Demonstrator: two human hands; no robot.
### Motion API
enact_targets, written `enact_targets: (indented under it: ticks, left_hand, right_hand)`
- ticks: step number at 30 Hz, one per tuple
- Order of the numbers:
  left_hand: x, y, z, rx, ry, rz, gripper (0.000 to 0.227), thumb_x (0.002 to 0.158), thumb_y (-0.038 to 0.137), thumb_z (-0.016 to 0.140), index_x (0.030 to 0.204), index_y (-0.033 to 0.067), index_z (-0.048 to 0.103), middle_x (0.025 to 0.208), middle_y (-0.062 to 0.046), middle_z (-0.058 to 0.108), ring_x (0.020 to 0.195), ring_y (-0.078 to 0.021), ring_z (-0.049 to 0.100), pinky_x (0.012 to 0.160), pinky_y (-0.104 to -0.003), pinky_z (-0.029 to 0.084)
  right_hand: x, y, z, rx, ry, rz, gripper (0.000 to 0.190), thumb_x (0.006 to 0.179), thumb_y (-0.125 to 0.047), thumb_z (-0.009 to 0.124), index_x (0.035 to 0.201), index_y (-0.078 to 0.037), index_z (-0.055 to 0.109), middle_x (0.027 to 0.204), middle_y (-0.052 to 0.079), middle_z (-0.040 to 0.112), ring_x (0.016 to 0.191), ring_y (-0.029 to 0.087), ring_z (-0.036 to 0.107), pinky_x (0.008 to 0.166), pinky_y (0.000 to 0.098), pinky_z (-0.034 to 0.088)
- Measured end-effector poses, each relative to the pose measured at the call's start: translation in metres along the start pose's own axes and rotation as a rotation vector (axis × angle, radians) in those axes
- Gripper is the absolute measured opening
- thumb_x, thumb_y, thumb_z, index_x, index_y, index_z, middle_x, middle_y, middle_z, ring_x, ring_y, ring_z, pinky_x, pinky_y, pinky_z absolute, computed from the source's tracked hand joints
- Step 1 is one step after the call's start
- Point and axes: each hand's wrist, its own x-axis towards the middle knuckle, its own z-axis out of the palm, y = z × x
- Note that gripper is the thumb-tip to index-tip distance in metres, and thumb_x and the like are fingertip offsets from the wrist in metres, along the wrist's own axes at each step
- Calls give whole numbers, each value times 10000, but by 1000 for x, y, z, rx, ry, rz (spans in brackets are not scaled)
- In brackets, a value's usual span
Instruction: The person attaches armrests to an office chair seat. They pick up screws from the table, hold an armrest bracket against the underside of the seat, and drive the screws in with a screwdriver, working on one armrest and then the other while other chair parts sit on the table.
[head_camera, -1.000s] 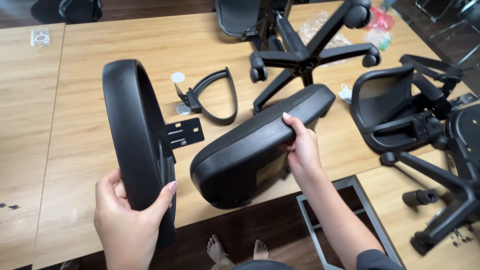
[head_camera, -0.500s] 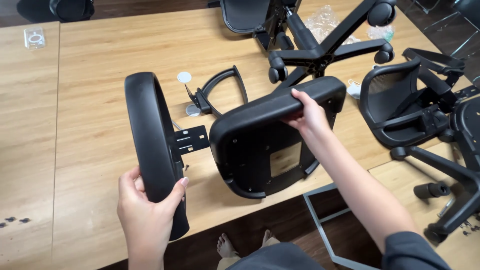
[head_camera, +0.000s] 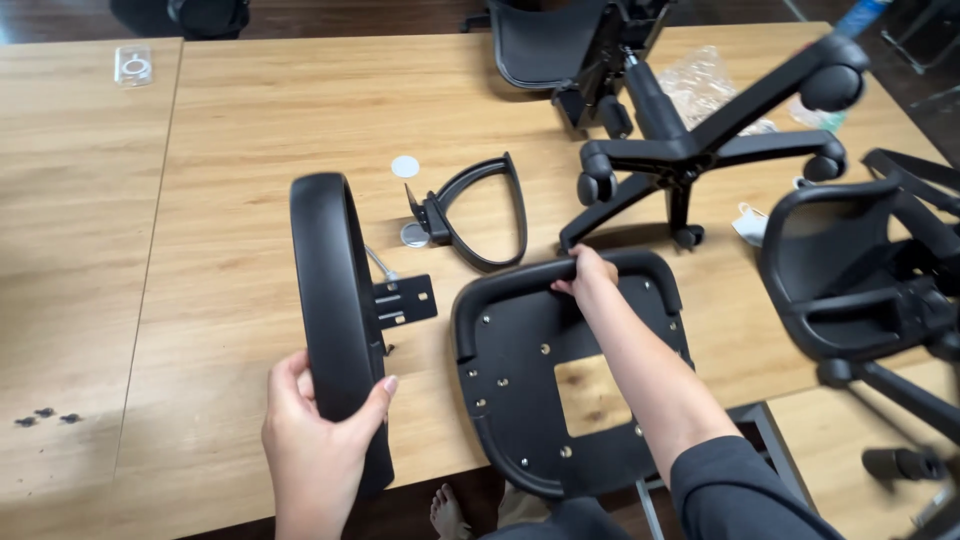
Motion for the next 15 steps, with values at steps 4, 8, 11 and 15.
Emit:
enact_targets:
  ticks: [4,8,11,15]
  left_hand:
    - [-7,-11,6,34,3,27,651,726,67,852,1242,-74,482,970,-150,757,833,-145,757,717,-278,622]
    - [-17,-28,9,-48,-8,-101,685,687,14,827,1268,-57,471,945,-174,764,769,-175,754,641,-310,626]
    - [-24,-49,15,-88,-23,-147,717,682,-3,816,1302,-45,459,955,-173,764,752,-182,757,617,-315,630]
    - [-32,-56,25,-62,-43,-269,699,716,21,847,1302,-34,470,941,-185,771,723,-205,743,625,-322,615]
  right_hand:
    - [23,3,10,-17,49,44,352,815,-167,770,1036,85,661,972,220,707,644,379,718,499,425,620]
    - [34,10,21,-64,94,34,329,815,-167,769,1004,86,675,948,195,706,650,337,712,506,441,598]
    - [31,13,27,-169,125,-1,342,821,-202,780,979,86,688,905,188,705,651,306,700,505,430,595]
    - [17,15,22,-301,134,-78,408,851,-298,770,957,91,711,851,179,716,635,280,712,508,408,593]
